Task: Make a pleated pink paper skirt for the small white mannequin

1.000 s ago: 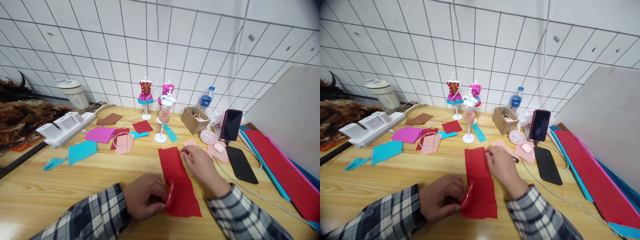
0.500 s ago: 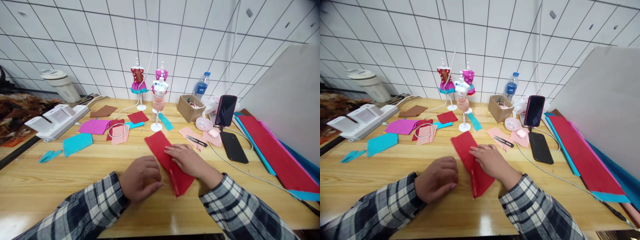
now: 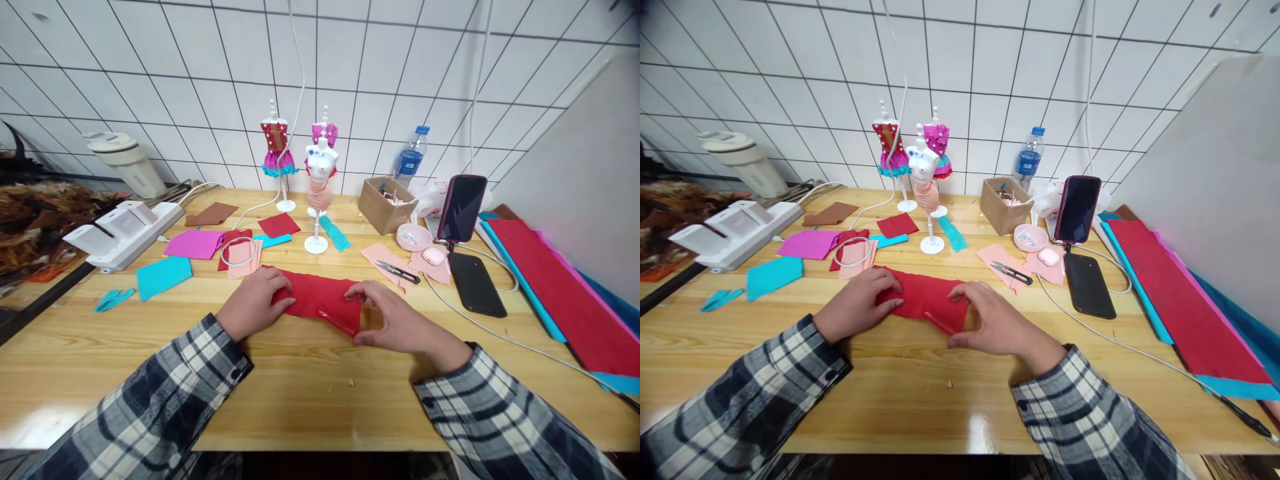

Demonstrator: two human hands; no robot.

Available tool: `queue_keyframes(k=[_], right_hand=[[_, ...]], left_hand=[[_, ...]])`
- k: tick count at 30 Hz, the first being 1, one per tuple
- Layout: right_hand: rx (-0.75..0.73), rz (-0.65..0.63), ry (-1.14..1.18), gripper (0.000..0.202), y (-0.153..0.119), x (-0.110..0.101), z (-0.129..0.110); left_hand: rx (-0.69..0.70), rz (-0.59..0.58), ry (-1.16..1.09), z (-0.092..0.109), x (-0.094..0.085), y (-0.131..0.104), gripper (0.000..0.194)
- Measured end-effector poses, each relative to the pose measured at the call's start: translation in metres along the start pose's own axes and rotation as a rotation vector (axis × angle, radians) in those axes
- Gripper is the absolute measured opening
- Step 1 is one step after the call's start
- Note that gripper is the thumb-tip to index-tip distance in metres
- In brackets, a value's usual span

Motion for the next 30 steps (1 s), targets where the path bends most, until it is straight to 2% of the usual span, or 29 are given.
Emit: queue_keyframes(k=[2, 4, 8, 13, 18, 25, 30], right_hand=[[0.028, -0.046, -0.053, 0.073, -0.003, 0.008, -0.005], [0.045, -0.053, -0.115, 0.075, -0.004, 0.015, -0.009], [0.058, -0.042, -0.19, 0.06, -0.001, 0.02, -0.006], [-0.001, -0.06, -0.221, 0.031, 0.007, 0.017, 0.007], [-0.011, -0.039, -0.221, 0.046, 0.008, 0.015, 0.01], [-0.074, -0.068, -0.198, 0.026, 0.009, 0.012, 0.014], [-0.041, 0.019, -0.222, 0.04, 0.007, 0.01, 0.011]], left_hand=[[0.02, 0.027, -0.035, 0.004, 0.001, 0.0, 0.019], [0.059, 0.035, -0.107, 0.011, 0.007, 0.002, 0.023], [0.096, 0.019, -0.219, 0.02, 0.021, 0.006, 0.034], [0.079, 0.011, -0.223, 0.014, 0.023, 0.005, 0.036], [0.026, -0.002, -0.179, 0.012, 0.023, 0.005, 0.037], [0.008, -0.019, -0.16, 0.013, 0.024, 0.005, 0.036], [-0.005, -0.029, -0.15, 0.013, 0.024, 0.005, 0.038]])
Point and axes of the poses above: each hand's wrist, its own y-axis towards the middle knuckle, its own x-axis out of the palm, z = x × y, the point moved 3 cm from there along y, towards the middle knuckle, and after that the axes turned 14 degrees about x, right-handed, at the moved point
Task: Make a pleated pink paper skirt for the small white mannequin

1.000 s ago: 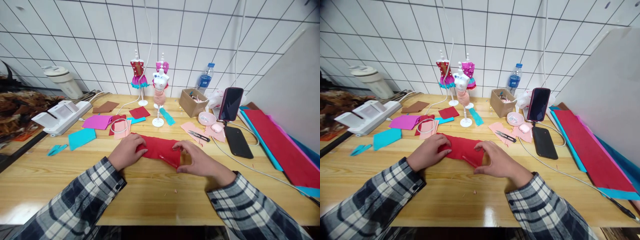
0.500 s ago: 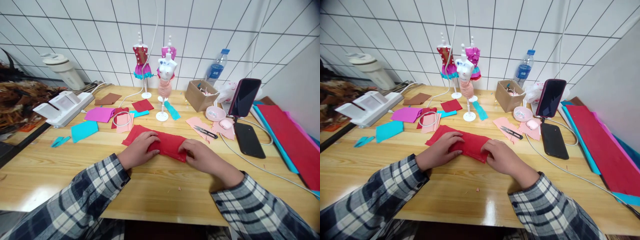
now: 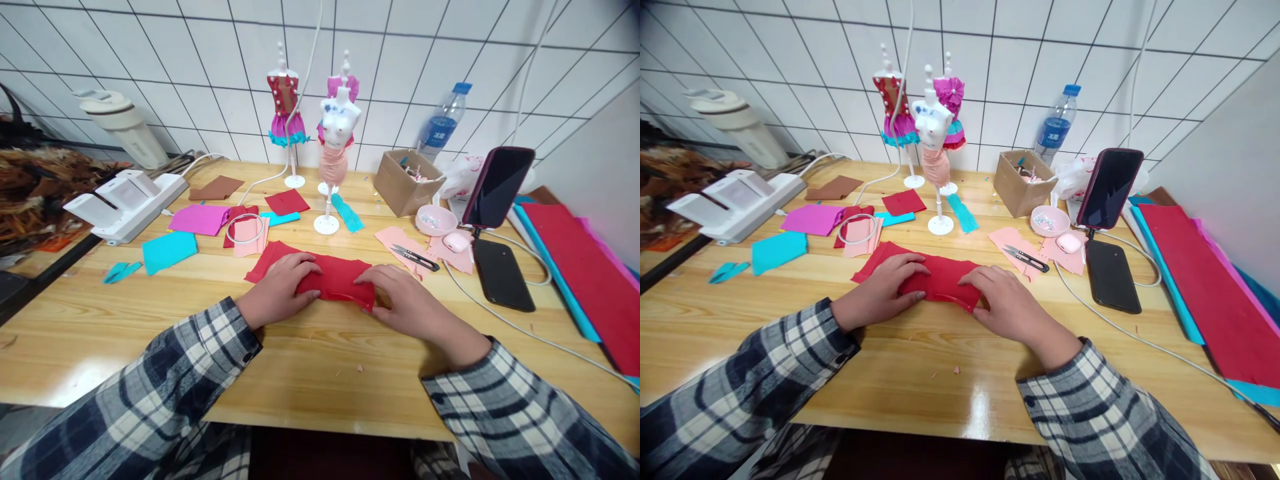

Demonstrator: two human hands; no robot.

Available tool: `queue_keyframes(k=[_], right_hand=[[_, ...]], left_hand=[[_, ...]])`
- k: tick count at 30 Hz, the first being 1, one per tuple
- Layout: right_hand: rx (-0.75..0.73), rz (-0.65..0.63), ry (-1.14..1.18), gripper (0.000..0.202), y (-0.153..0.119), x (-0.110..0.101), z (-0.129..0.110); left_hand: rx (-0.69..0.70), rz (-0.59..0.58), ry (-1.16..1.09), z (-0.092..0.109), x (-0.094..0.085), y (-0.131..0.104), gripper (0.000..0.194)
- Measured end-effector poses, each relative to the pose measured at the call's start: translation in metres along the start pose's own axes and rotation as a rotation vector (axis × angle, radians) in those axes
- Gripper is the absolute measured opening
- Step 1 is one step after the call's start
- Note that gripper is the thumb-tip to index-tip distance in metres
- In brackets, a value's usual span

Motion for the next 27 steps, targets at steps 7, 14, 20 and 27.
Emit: queue_keyframes(k=[7, 14, 20, 27], right_hand=[[0.048, -0.045, 0.147, 0.006, 0.005, 0.006, 0.009], [0.215, -0.09, 0.274, 0.017, 0.006, 0.008, 0.012], [0.283, -0.093, 0.289, 0.026, 0.005, 0.01, 0.012], [0.403, -0.034, 0.162, 0.03, 0.005, 0.009, 0.008]], left_hand=[[-0.004, 0.01, -0.002, 0.001, 0.0, 0.001, 0.036], [-0.042, 0.03, 0.034, 0.003, 0.002, 0.003, 0.037], [-0.065, 0.034, 0.095, 0.006, 0.005, 0.004, 0.034], [-0.073, 0.017, 0.115, 0.007, 0.005, 0.003, 0.034]])
Point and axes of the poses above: each hand's wrist, its own y-axis towards the middle knuckle, its own x-axis out of the palm, z = x × y, the point moved 3 cm from there along y, towards the middle knuckle, and after that the axes turned 14 degrees about x, right-handed, at the moved point
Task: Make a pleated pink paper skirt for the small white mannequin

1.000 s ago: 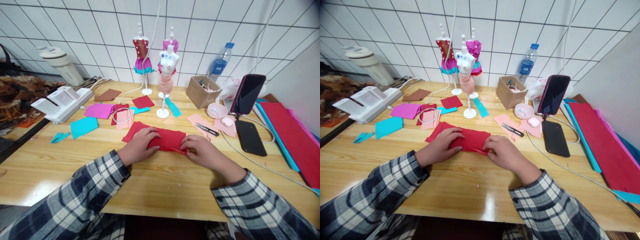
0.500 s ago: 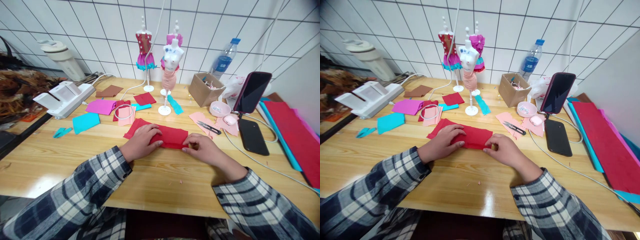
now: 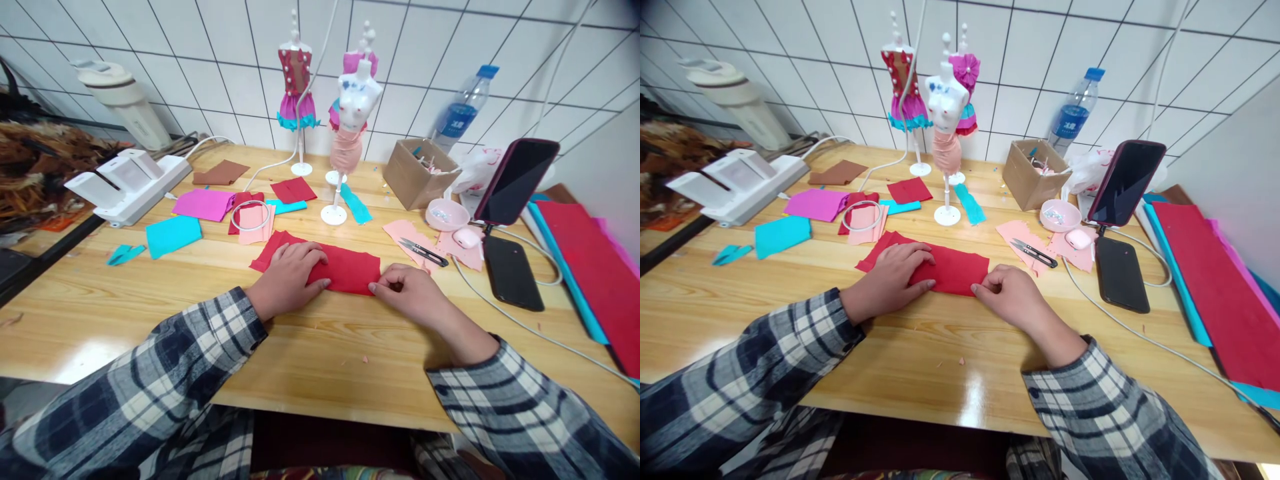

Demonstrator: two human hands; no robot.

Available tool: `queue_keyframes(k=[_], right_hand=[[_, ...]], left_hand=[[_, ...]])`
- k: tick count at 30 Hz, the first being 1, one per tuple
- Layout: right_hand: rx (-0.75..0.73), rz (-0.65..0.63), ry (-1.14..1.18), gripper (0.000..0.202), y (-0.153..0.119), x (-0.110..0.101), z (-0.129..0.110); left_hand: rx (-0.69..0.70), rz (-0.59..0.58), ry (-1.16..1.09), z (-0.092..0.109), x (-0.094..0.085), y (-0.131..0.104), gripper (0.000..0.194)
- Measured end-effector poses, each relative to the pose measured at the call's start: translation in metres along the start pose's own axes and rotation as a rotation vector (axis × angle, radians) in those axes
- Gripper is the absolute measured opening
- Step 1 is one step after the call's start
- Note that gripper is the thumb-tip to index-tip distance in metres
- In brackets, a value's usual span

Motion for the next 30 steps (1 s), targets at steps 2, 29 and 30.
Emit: queue_keyframes(k=[2, 29, 30], right_hand=[[0.005, 0.019, -0.026, 0.032, 0.001, 0.0, -0.001], [-0.019, 0.099, -0.188, 0.035, -0.002, 0.002, -0.008], [-0.024, 0.11, -0.196, 0.034, -0.002, 0.002, -0.009]], left_hand=[[-0.005, -0.004, -0.007, 0.001, 0.0, 0.0, 0.033], [-0.185, 0.069, 0.01, 0.017, 0.004, 0.006, 0.038], [-0.184, 0.069, 0.004, 0.017, 0.005, 0.006, 0.039]])
Point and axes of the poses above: each hand's wrist, its own y-axis towards the middle knuckle, its own x-axis out of the palm, z = x × y, the point moved 3 cm from there along y, towards the middle knuckle, and after that the axes turned 14 degrees about x, right-handed, at the moved point
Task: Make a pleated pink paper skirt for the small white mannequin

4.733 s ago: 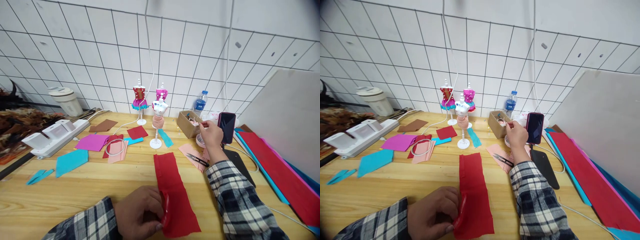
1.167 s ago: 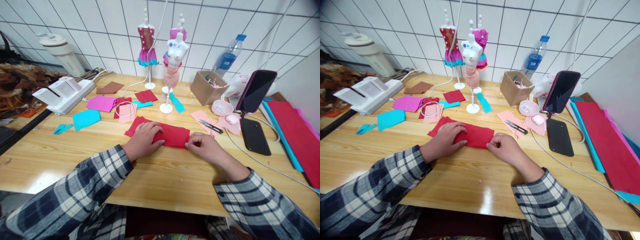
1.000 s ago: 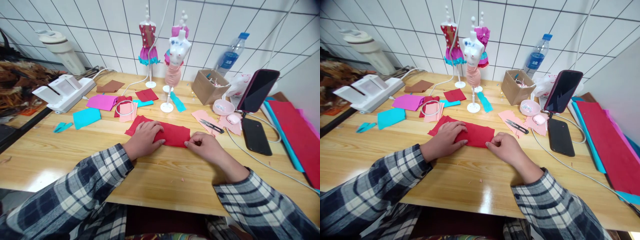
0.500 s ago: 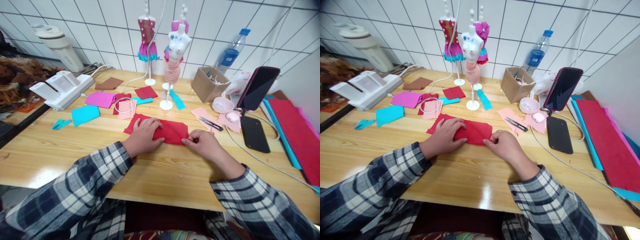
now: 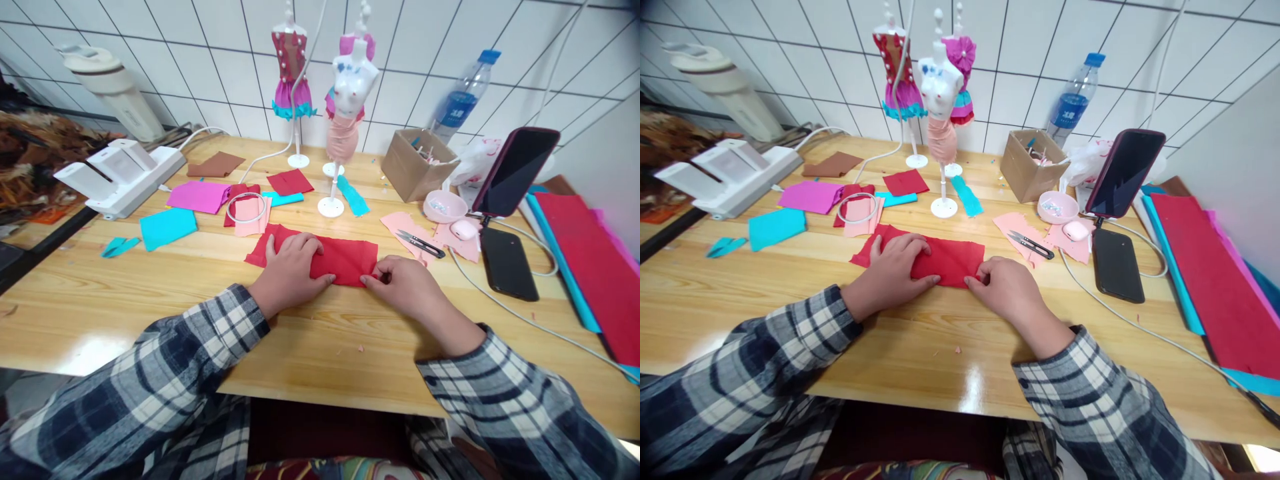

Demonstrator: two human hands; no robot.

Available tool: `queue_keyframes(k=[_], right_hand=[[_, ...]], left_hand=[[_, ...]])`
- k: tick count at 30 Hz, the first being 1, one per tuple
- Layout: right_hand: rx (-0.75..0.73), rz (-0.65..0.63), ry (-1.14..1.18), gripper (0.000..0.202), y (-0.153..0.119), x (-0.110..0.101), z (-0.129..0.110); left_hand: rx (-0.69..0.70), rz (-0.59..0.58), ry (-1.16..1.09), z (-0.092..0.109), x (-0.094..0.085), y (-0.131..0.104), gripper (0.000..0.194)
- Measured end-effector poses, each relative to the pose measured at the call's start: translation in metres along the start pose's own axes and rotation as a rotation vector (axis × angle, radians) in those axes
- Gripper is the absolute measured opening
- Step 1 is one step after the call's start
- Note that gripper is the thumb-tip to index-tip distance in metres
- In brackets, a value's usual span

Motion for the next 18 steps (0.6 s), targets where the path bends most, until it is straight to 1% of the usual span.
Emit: queue_keyframes(k=[3, 6, 11, 14, 16, 18], right_hand=[[-0.035, 0.045, -0.026, 0.033, 0.0, 0.0, -0.002], [-0.043, 0.062, -0.045, 0.034, -0.002, -0.001, -0.003], [0.009, 0.079, -0.085, 0.03, -0.008, -0.003, -0.004], [0.048, 0.094, -0.135, 0.03, -0.011, -0.007, -0.001], [0.066, 0.113, -0.15, 0.023, -0.011, -0.012, 0.002], [0.037, 0.166, -0.141, 0.014, -0.014, -0.017, 0.003]], left_hand=[[-0.013, -0.005, -0.007, -0.002, 0.002, -0.001, 0.043], [-0.029, -0.038, -0.02, -0.002, 0.003, -0.001, 0.051], [-0.076, -0.096, -0.028, -0.001, 0.002, -0.001, 0.058], [-0.078, -0.093, -0.024, 0.0, 0.002, -0.001, 0.059], [-0.075, -0.085, -0.023, -0.001, 0.002, -0.001, 0.058], [-0.075, -0.084, -0.017, -0.001, 0.002, -0.001, 0.058]])
Point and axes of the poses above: each hand's wrist, its own y-axis towards the middle knuckle, its own x-axis out of the palm, z = x × y, the point moved 3 cm from there along y, towards the middle knuckle, and after that the axes turned 14 degrees about x, right-handed, at the moved point
